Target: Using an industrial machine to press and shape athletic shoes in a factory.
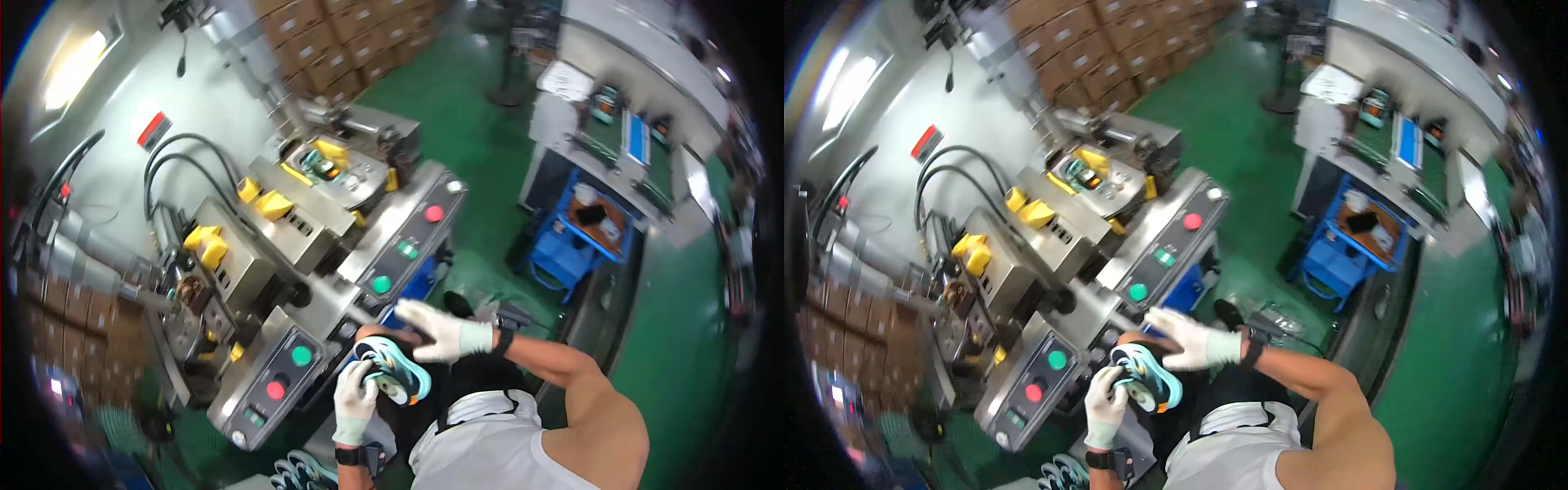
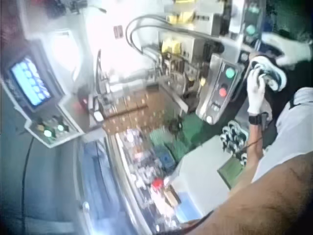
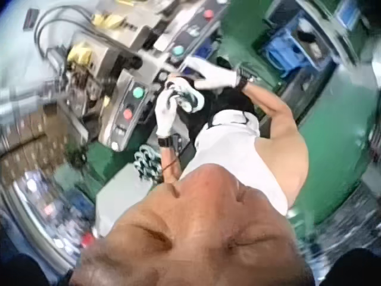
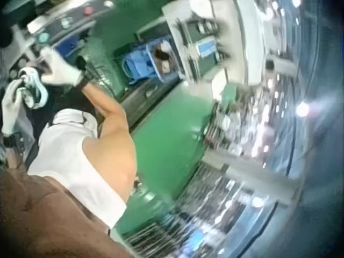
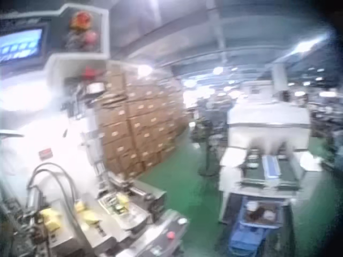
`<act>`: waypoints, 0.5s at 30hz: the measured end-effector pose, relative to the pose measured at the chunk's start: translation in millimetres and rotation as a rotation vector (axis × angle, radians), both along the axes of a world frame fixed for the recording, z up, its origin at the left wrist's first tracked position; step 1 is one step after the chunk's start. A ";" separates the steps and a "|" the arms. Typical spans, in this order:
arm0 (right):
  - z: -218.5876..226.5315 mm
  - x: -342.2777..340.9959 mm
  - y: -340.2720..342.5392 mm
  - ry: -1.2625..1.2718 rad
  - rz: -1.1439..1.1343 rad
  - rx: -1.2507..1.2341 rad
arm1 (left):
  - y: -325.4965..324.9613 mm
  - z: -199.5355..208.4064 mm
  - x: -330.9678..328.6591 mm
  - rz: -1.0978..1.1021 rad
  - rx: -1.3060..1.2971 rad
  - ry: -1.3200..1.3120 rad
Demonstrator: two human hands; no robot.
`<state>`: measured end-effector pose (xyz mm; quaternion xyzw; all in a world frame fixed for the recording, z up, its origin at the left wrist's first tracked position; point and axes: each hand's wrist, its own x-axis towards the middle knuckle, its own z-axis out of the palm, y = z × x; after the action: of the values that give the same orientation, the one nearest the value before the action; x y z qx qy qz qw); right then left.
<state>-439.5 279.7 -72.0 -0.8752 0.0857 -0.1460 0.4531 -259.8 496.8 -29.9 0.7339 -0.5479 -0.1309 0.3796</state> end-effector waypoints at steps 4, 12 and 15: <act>20.1 -89.4 66.0 -0.059 -0.030 0.085 | -57.3 28.4 -35.8 -0.198 -0.111 -0.142; 34.3 -183.3 47.5 -0.652 -1.280 0.052 | -162.8 92.4 -178.2 -0.863 -0.195 0.247; 4.7 -248.5 -24.7 -0.950 -1.590 0.030 | -158.8 97.4 -181.7 -0.975 -0.246 0.087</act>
<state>-688.0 255.0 -67.3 -0.4014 0.4682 -0.7562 0.2186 -441.6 338.0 67.5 0.3366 -0.8219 -0.2579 0.3804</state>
